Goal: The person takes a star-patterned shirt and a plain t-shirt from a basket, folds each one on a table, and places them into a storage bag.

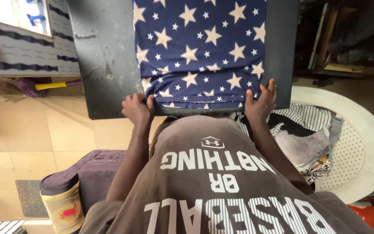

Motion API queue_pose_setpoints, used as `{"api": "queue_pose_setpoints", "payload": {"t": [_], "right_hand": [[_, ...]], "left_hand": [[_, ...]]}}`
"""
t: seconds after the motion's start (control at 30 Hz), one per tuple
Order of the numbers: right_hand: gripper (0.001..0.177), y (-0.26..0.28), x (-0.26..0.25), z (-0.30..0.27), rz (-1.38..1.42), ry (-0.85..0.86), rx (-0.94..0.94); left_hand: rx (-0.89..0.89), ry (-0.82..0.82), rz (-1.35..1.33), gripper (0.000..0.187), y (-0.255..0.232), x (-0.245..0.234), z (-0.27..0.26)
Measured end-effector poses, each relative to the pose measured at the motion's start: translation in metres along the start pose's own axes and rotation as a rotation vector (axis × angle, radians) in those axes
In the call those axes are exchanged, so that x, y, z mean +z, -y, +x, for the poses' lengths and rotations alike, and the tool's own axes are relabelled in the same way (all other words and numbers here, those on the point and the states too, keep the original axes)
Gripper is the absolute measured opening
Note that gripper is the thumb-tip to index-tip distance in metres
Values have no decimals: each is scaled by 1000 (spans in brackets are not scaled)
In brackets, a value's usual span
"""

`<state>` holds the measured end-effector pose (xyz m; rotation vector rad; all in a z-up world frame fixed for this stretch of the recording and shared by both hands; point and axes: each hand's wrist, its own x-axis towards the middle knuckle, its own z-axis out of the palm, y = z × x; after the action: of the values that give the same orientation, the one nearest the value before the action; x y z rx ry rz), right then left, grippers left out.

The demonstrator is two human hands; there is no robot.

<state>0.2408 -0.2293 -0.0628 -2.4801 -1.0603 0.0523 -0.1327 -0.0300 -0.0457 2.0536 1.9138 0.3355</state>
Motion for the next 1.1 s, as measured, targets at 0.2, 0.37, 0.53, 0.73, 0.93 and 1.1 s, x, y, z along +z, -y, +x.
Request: {"api": "queue_pose_setpoints", "payload": {"t": [0.2, 0.37, 0.53, 0.73, 0.93, 1.1], "right_hand": [[33, -14, -6, 5, 366, 94, 423], [46, -25, -22, 0, 426, 182, 501], [54, -37, -16, -11, 551, 120, 588], [46, -27, -33, -16, 647, 177, 800], [34, -45, -37, -27, 740, 259, 638], [19, -46, -51, -28, 932, 385, 600]], "left_hand": [[-317, 234, -1059, 38, 31, 19, 2], [-479, 314, -1014, 49, 41, -7, -32], [-344, 268, -1116, 33, 59, 5, -56], [-306, 291, -1129, 21, 55, -4, -56], [-435, 412, -1120, 16, 59, -10, -53], [-73, 484, -743, 42, 63, -31, -45]]}}
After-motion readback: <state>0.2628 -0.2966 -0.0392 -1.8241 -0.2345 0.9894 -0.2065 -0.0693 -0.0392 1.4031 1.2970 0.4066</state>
